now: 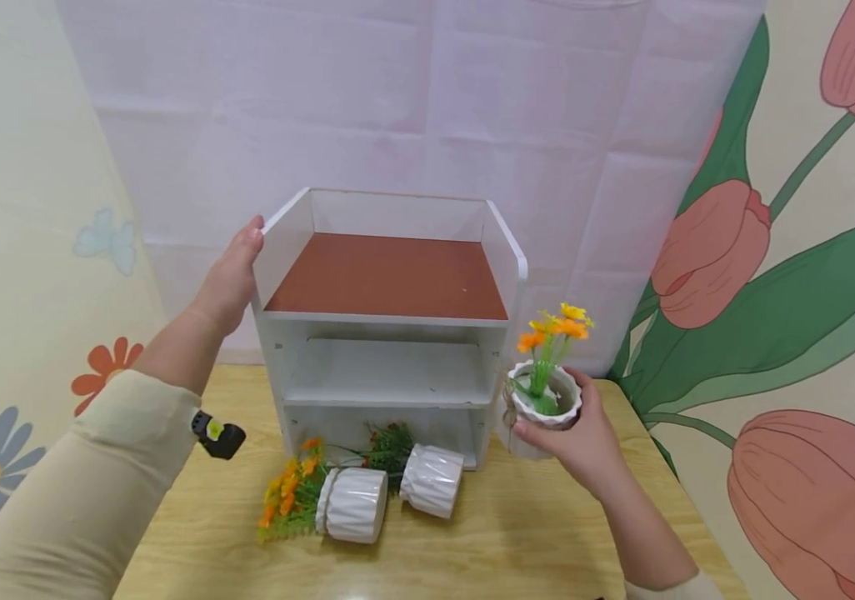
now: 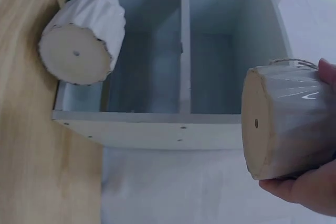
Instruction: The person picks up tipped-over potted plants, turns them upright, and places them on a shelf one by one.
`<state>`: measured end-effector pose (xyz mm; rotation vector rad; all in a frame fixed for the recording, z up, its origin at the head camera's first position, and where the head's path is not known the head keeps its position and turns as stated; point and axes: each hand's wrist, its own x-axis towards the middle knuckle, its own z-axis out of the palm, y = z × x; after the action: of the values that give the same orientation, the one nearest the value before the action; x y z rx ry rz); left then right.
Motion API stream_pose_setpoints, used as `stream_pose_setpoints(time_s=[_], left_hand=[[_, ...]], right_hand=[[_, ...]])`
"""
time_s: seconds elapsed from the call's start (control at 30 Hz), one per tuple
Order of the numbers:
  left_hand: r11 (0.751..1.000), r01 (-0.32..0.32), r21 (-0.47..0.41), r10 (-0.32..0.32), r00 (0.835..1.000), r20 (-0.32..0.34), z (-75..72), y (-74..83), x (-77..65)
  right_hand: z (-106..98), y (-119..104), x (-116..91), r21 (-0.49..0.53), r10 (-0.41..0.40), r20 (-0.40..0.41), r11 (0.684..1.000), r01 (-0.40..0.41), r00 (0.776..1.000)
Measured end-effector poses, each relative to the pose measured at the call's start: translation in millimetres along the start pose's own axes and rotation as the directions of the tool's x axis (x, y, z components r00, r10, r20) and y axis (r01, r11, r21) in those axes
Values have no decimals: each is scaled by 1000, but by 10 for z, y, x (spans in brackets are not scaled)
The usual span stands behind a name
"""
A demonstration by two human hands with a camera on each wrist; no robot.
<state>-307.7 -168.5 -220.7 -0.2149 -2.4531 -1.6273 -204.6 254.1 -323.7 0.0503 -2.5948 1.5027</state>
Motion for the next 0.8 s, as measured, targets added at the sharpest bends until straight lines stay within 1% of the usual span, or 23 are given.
stream_pose_setpoints(time_s=[0.43, 0.67, 0.8], left_hand=[[1000, 9, 3, -9, 1000, -1, 6, -12, -15], [1000, -8, -9, 8, 1000, 0, 14, -5, -6], [1000, -8, -4, 8, 1000, -3, 14, -6, -5]], right_hand=[[-23, -441, 67, -45, -63, 38, 997, 65, 997], [-53, -701, 121, -7, -92, 74, 996, 93, 993], [-55, -822, 177, 1, -110, 71, 994, 110, 991]])
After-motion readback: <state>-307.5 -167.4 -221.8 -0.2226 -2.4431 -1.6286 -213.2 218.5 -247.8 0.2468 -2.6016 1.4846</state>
